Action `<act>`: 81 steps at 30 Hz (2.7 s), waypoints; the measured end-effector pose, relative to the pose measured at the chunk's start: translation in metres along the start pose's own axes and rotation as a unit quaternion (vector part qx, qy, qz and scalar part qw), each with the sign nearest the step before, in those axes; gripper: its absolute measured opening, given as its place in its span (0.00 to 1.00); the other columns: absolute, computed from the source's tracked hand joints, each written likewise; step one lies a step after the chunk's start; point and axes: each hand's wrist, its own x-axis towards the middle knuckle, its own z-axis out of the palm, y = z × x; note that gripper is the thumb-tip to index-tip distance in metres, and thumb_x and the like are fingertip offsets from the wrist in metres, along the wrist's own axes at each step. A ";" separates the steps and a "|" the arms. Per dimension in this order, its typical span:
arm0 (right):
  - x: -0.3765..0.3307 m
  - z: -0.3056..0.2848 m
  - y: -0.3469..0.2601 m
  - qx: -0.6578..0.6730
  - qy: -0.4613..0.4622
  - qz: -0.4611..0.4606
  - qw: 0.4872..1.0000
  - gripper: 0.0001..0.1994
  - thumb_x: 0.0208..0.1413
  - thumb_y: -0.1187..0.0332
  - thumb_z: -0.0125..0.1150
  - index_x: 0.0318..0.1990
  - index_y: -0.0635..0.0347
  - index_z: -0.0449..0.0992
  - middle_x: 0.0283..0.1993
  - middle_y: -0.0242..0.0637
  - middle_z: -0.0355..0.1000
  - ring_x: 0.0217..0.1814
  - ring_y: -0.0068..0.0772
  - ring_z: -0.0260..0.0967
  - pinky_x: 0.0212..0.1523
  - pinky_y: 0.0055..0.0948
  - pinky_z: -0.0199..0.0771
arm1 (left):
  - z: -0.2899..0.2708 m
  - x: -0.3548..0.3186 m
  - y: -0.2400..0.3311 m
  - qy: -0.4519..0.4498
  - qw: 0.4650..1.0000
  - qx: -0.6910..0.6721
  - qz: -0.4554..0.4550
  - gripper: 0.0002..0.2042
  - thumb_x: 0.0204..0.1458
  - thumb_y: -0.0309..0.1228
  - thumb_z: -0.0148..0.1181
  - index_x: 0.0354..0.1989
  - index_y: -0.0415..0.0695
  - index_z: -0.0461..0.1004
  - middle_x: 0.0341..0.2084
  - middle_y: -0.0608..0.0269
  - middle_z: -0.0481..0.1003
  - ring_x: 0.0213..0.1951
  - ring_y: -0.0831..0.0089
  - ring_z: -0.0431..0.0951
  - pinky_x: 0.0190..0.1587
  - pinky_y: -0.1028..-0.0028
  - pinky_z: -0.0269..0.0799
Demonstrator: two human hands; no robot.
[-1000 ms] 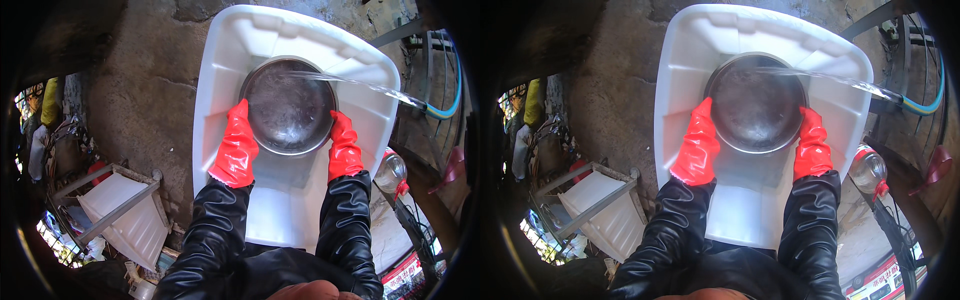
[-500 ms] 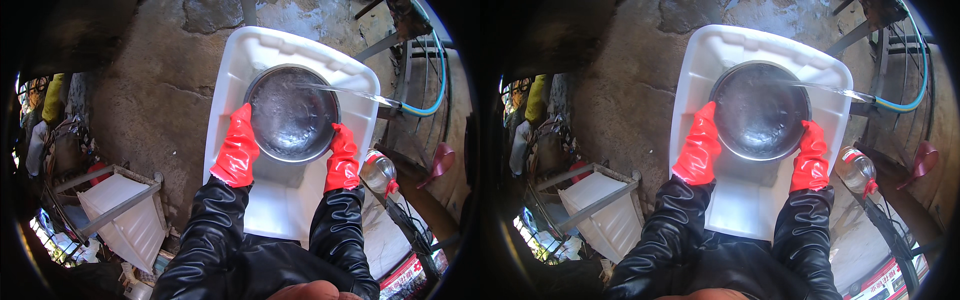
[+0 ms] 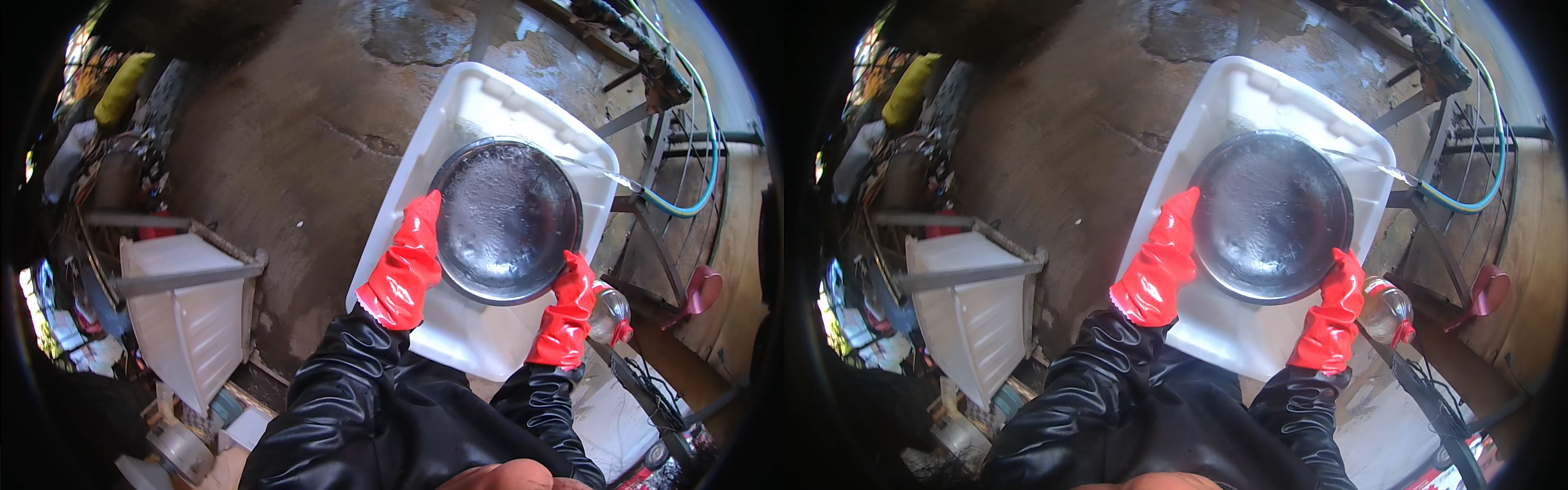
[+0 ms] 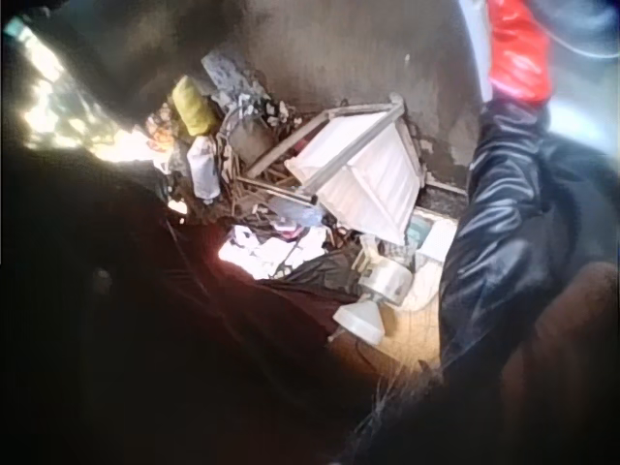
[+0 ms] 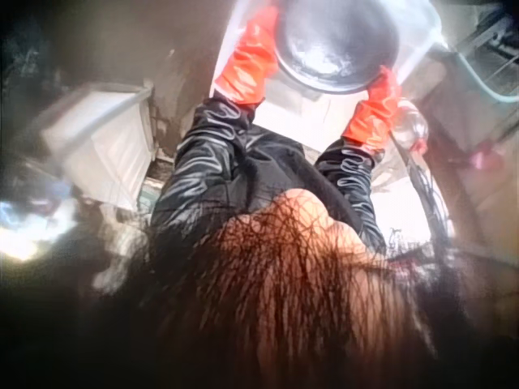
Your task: The person washes grains in a metal bowl under running water, then pours the grains into a grinding machine. The person repeatedly scoops grains from a white container and feeds them into the machine's hopper.
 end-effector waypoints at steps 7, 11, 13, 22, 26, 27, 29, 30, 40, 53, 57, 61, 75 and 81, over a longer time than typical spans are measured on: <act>-0.072 -0.065 -0.080 0.400 -0.033 0.225 0.888 0.22 0.57 0.66 0.58 0.55 0.75 0.71 0.49 0.42 0.75 0.49 0.34 0.71 0.54 0.29 0.68 | -0.052 -0.147 -0.019 0.043 0.993 -0.094 0.050 0.15 0.61 0.38 0.54 0.44 0.38 0.77 0.38 0.62 0.78 0.39 0.74 0.75 0.45 0.71 0.72; -0.144 -0.098 -0.133 0.435 -0.147 0.182 0.869 0.21 0.57 0.64 0.57 0.55 0.70 0.71 0.45 0.39 0.76 0.44 0.31 0.71 0.47 0.28 0.70 | -0.097 -0.249 -0.039 0.078 0.980 -0.161 0.086 0.15 0.61 0.38 0.54 0.44 0.38 0.77 0.38 0.62 0.79 0.39 0.74 0.75 0.45 0.72 0.72; -0.185 -0.117 -0.191 0.413 -0.223 0.129 0.874 0.21 0.58 0.64 0.56 0.55 0.68 0.71 0.43 0.39 0.75 0.43 0.31 0.72 0.45 0.29 0.70 | -0.127 -0.304 -0.050 0.108 0.967 -0.200 0.114 0.15 0.62 0.38 0.54 0.44 0.38 0.77 0.37 0.62 0.79 0.39 0.75 0.75 0.45 0.72 0.72; -0.366 -0.037 -0.264 0.406 -0.426 0.076 0.805 0.10 0.58 0.68 0.52 0.43 0.64 0.73 0.39 0.39 0.76 0.38 0.34 0.74 0.39 0.28 0.74 | -0.289 -0.533 -0.134 0.249 0.880 -0.341 0.217 0.15 0.62 0.38 0.53 0.43 0.38 0.77 0.37 0.63 0.79 0.38 0.76 0.75 0.44 0.73 0.72; -0.450 0.015 -0.292 0.340 -0.551 0.031 0.761 0.13 0.57 0.68 0.55 0.46 0.66 0.72 0.40 0.38 0.74 0.41 0.33 0.71 0.44 0.30 0.70 | -0.364 -0.643 -0.166 0.336 0.821 -0.389 0.251 0.15 0.62 0.38 0.53 0.43 0.38 0.78 0.36 0.63 0.79 0.38 0.76 0.75 0.44 0.73 0.72; -0.474 0.025 -0.299 0.324 -0.577 0.031 0.749 0.16 0.57 0.68 0.56 0.50 0.68 0.71 0.42 0.39 0.73 0.45 0.34 0.70 0.48 0.31 0.69 | -0.389 -0.665 -0.182 0.370 0.807 -0.381 0.258 0.15 0.62 0.38 0.53 0.43 0.38 0.78 0.36 0.64 0.79 0.38 0.76 0.75 0.44 0.73 0.72; -0.525 0.050 -0.330 0.277 -0.623 -0.028 0.731 0.15 0.56 0.68 0.58 0.49 0.64 0.72 0.40 0.34 0.71 0.41 0.28 0.67 0.42 0.29 0.66 | -0.434 -0.697 -0.233 0.498 0.762 -0.301 0.285 0.15 0.62 0.36 0.54 0.46 0.36 0.77 0.41 0.59 0.78 0.44 0.73 0.75 0.49 0.73 0.71; -0.553 0.059 -0.345 0.261 -0.616 -0.048 0.742 0.14 0.55 0.67 0.59 0.48 0.62 0.73 0.39 0.31 0.70 0.40 0.25 0.65 0.40 0.27 0.65 | -0.451 -0.732 -0.239 0.527 0.750 -0.290 0.274 0.16 0.62 0.36 0.54 0.48 0.36 0.76 0.43 0.58 0.78 0.46 0.71 0.75 0.51 0.72 0.70; -0.823 0.104 -0.516 0.126 -0.627 -0.337 0.691 0.14 0.57 0.68 0.58 0.47 0.66 0.76 0.35 0.29 0.74 0.36 0.23 0.67 0.41 0.25 0.68 | -0.545 -0.954 -0.311 0.524 0.710 -0.264 0.390 0.20 0.63 0.35 0.50 0.61 0.39 0.66 0.56 0.56 0.71 0.58 0.68 0.69 0.63 0.69 0.62; -1.103 0.032 -0.638 0.018 -0.401 -0.726 0.559 0.20 0.59 0.58 0.60 0.52 0.63 0.74 0.43 0.47 0.76 0.45 0.44 0.74 0.50 0.34 0.71 | -0.593 -0.953 -0.363 0.353 0.698 -0.488 0.388 0.19 0.61 0.38 0.53 0.55 0.39 0.71 0.50 0.57 0.74 0.50 0.68 0.73 0.53 0.69 0.67; -1.152 0.043 -0.603 0.296 -0.346 -0.789 0.412 0.13 0.54 0.69 0.63 0.48 0.55 0.79 0.32 0.43 0.73 0.31 0.36 0.73 0.36 0.33 0.73 | -0.606 -0.936 -0.355 0.370 0.709 -0.461 0.385 0.18 0.61 0.38 0.54 0.55 0.39 0.70 0.48 0.57 0.75 0.47 0.67 0.74 0.50 0.69 0.69; -1.157 0.012 -0.584 0.316 -0.484 -0.767 0.279 0.20 0.50 0.76 0.63 0.53 0.63 0.75 0.37 0.41 0.75 0.29 0.38 0.73 0.33 0.34 0.73 | -0.609 -0.922 -0.343 0.416 0.706 -0.432 0.376 0.18 0.61 0.38 0.55 0.54 0.39 0.70 0.46 0.56 0.75 0.44 0.67 0.75 0.47 0.68 0.71; -0.658 0.140 -0.440 0.269 -0.672 -0.287 0.627 0.36 0.58 0.56 0.63 0.70 0.55 0.53 0.61 0.37 0.66 0.59 0.37 0.66 0.55 0.35 0.70 | -0.563 -0.764 -0.263 0.617 0.664 -0.245 0.345 0.17 0.56 0.24 0.59 0.53 0.38 0.68 0.42 0.60 0.76 0.43 0.70 0.75 0.48 0.71 0.70; -0.480 0.038 -0.320 0.251 -0.688 0.069 0.678 0.23 0.63 0.57 0.54 0.60 0.60 0.66 0.46 0.38 0.74 0.40 0.32 0.73 0.34 0.31 0.73 | -0.416 -0.639 -0.121 0.540 0.794 0.091 0.264 0.16 0.57 0.35 0.61 0.49 0.39 0.70 0.35 0.61 0.75 0.34 0.69 0.74 0.38 0.69 0.70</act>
